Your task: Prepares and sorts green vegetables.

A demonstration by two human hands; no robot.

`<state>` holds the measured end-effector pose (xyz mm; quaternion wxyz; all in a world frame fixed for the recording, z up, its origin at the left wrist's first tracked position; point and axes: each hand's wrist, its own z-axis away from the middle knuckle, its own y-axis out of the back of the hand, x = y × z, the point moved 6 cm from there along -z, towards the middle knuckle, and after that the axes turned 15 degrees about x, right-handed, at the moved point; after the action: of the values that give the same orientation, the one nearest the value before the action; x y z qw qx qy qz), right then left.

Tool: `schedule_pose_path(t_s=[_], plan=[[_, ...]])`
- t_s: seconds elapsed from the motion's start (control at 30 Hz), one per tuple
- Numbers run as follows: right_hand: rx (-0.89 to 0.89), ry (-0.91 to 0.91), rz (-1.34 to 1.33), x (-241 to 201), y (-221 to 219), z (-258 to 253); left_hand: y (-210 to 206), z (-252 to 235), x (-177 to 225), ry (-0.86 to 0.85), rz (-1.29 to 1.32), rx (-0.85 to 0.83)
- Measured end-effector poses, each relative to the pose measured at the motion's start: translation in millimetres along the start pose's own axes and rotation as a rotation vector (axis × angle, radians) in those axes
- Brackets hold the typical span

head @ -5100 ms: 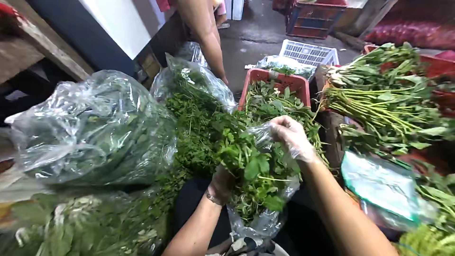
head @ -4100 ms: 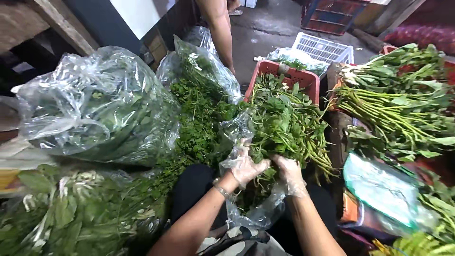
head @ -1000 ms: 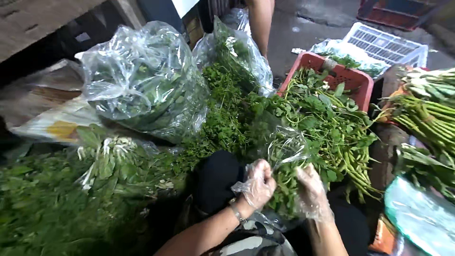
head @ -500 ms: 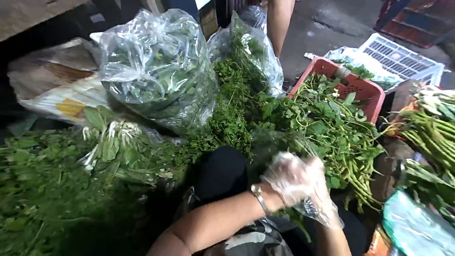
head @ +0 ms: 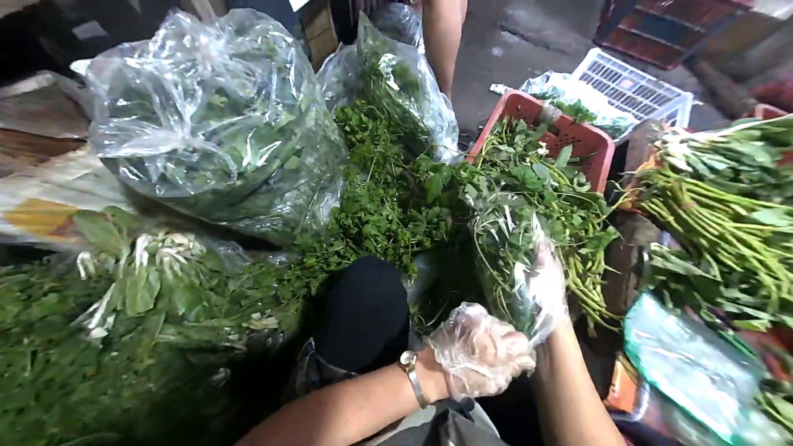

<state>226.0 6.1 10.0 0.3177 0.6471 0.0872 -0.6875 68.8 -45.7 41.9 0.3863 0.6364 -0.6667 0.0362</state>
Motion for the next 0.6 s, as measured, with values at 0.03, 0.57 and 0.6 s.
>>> schedule_pose_path(t_s=[0.03, 0.57, 0.6], plan=[[0.034, 0.022, -0.018, -2.2, 1.5, -4.5, -0.3, 3.7, -0.9, 0.002, 0.0, -0.027], [-0.31, -0.012, 0.131, -16.8, -18.2, 23.6, -19.0, -18.1, -128.9, 1.701, 0.637, 0.391], [-0.356, 0.045, 0.171, -17.3, -11.3, 26.4, -20.7, -15.4, -133.4, 1.722, 0.613, 0.432]])
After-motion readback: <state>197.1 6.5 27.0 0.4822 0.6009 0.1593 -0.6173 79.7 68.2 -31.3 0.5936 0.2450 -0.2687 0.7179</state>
